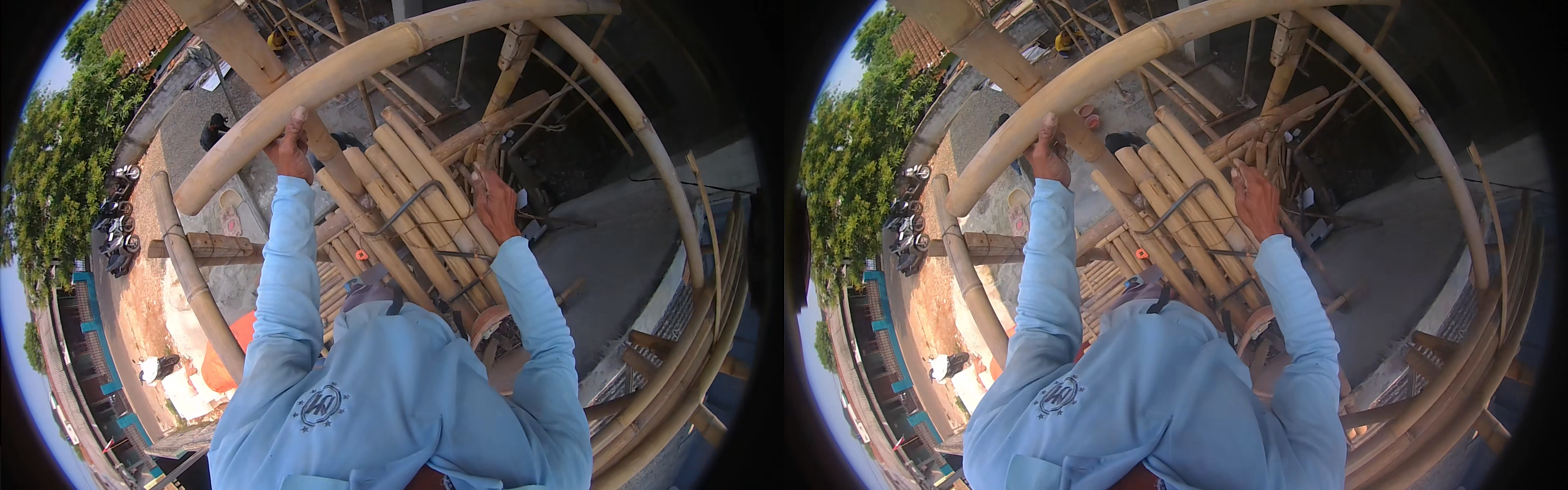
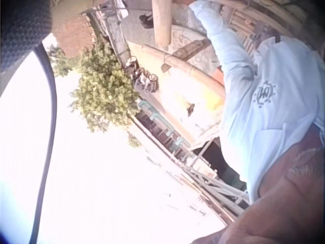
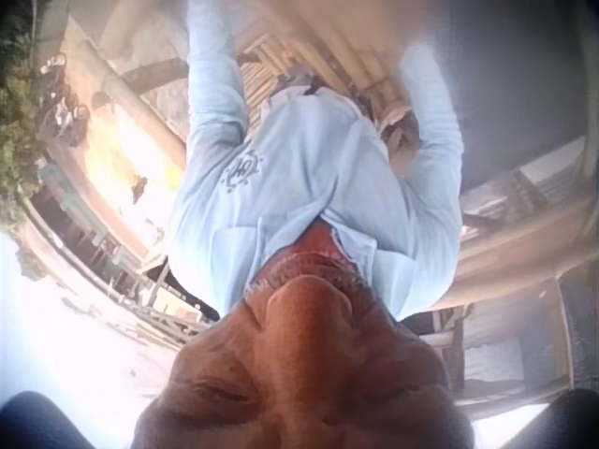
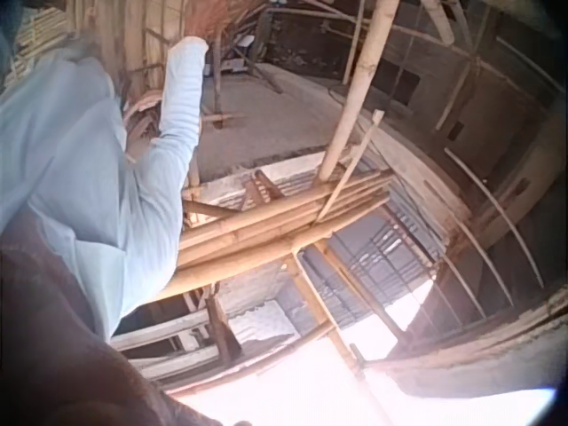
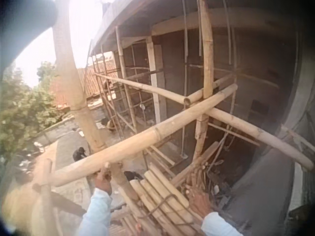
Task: The person assembles a bamboo scaffolding structure by positioning bamboo poles and securing them with wire. They use a hammer to drive nails into the joints and a plier to twist and tighten the wire bindings. The work continues on an elevated platform with other workers visible below.
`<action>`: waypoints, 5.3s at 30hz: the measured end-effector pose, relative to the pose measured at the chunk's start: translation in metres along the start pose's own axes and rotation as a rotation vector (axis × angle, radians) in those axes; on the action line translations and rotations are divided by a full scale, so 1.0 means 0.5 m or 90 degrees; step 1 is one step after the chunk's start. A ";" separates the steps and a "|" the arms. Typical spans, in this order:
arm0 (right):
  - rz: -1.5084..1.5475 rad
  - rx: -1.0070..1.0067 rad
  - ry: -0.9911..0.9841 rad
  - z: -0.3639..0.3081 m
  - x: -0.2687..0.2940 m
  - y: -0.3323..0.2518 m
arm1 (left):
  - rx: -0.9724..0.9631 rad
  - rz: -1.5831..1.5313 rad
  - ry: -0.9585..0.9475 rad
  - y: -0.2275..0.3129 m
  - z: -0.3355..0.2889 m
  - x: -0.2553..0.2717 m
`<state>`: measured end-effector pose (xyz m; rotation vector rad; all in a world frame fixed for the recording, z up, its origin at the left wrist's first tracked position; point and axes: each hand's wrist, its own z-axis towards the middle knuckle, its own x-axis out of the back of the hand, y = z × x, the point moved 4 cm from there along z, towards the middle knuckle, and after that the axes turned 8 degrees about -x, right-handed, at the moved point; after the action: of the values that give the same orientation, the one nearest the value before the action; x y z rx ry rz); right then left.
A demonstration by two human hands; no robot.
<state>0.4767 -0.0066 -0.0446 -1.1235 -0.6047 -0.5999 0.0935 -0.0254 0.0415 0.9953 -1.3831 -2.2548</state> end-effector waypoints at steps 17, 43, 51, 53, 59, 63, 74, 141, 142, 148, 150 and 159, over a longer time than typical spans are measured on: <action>0.027 -0.460 -0.173 -0.246 -0.230 0.302 | -0.033 0.108 0.023 0.003 0.034 0.016; -0.160 -0.613 -0.270 -0.319 -0.206 0.436 | -0.040 0.126 -0.023 0.009 0.004 0.004; -0.150 -0.602 -0.163 -0.295 -0.208 0.414 | -0.056 0.111 -0.050 0.009 0.005 -0.006; -0.115 -0.604 -0.102 -0.281 -0.169 0.422 | -0.068 0.120 -0.044 0.010 0.008 0.013; 0.309 -0.782 -0.217 -0.256 -0.064 0.467 | -0.058 0.135 -0.027 -0.005 0.013 0.048; 0.514 -0.697 0.050 -0.242 -0.091 0.457 | -0.052 0.116 -0.011 -0.023 0.009 0.013; 0.144 -0.921 0.054 -0.266 -0.435 0.367 | -0.054 0.094 -0.025 -0.031 0.010 -0.013; 0.212 -1.011 -0.159 -0.964 0.009 0.381 | -0.063 0.061 -0.019 -0.032 0.016 0.043; 0.111 -0.959 -0.193 -0.967 0.020 0.392 | -0.048 0.054 -0.022 -0.030 0.010 0.038; -0.162 -0.589 -0.444 -0.967 0.043 0.436 | -0.090 0.021 -0.018 -0.033 0.010 0.023; -0.097 -0.618 -0.408 -1.013 0.078 0.454 | -0.092 0.003 -0.026 -0.046 0.016 0.022; 0.467 -1.063 0.034 -0.962 0.234 0.320 | -0.108 0.076 -0.031 0.008 0.000 -0.001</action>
<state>0.7375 -0.4239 -0.2135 -2.6726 0.5952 -0.3923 0.0934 -0.0273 0.0451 0.7869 -1.2127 -2.2763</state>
